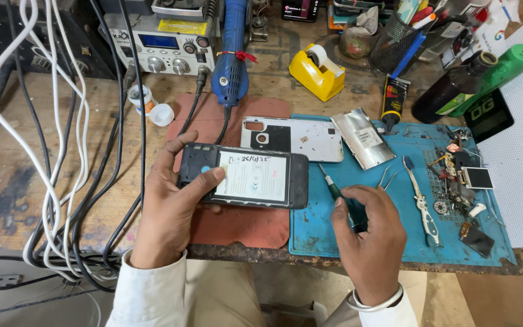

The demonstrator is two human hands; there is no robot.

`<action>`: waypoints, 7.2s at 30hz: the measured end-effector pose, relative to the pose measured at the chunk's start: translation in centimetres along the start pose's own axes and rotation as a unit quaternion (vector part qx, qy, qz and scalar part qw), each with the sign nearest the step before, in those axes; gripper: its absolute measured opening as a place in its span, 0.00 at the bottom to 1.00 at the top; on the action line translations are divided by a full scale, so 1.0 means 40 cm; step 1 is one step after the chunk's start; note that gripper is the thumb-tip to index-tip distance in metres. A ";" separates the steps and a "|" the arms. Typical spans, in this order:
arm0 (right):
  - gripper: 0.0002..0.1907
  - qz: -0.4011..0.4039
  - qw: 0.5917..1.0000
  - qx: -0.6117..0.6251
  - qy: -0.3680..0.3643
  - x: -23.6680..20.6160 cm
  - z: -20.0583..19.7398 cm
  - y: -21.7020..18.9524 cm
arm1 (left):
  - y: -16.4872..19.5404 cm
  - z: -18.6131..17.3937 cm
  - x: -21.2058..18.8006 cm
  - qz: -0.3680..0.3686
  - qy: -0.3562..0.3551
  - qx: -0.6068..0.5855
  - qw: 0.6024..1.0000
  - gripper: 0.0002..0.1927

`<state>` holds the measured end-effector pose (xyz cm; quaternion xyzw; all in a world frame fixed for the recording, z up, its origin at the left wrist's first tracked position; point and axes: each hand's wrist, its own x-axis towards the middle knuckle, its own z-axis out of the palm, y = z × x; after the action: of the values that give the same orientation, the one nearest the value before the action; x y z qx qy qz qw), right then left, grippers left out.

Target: The person works on a disassembled smartphone at a repair bench. They use a screwdriver to unscrew and pry components from the phone body, remove the battery and set it aside, then use tweezers to handle and adjust internal parts of the phone.

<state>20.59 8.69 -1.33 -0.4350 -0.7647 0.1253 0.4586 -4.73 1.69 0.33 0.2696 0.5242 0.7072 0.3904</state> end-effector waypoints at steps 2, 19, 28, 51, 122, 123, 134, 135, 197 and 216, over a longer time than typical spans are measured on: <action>0.09 -0.001 1.000 0.001 0.000 -0.003 0.000 0.004 | 0.002 -0.010 -0.004 -0.029 -0.005 0.064 0.998 0.36; 0.13 0.062 0.995 0.064 0.055 -0.035 0.007 0.035 | 0.026 0.031 -0.069 0.159 0.062 0.605 0.778 0.39; 0.11 0.096 0.992 0.069 0.042 -0.032 0.005 0.026 | 0.015 0.036 -0.088 0.187 0.083 0.621 0.757 0.37; 0.11 0.075 0.995 0.048 0.039 -0.026 0.004 0.018 | -0.013 0.010 -0.078 0.243 0.084 0.559 0.788 0.37; 0.11 0.252 0.906 0.326 0.100 -0.109 0.013 -0.053 | -0.020 0.109 -0.093 0.354 -0.179 0.432 0.810 0.44; 0.11 0.244 0.901 0.343 0.104 -0.109 0.014 -0.055 | -0.021 0.109 -0.092 0.356 -0.178 0.432 0.810 0.44; 0.12 0.097 0.933 0.338 0.075 -0.131 0.023 -0.028 | -0.026 0.112 -0.094 0.356 -0.167 0.431 0.812 0.43; 0.12 0.099 0.941 0.315 0.076 -0.133 0.023 -0.027 | -0.026 0.112 -0.094 0.356 -0.167 0.431 0.812 0.43; 0.07 0.270 0.877 0.390 0.080 -0.086 0.056 -0.080 | -0.051 0.110 -0.077 0.307 -0.197 0.438 0.822 0.34; 0.30 -0.090 0.986 0.044 -0.135 0.002 0.009 -0.034 | -0.054 0.099 -0.087 0.282 -0.176 0.371 0.867 0.37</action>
<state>19.54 8.02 -0.67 -0.3231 -0.8492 0.1750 0.3793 0.88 1.19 -0.44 0.6508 0.5723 0.4813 0.1316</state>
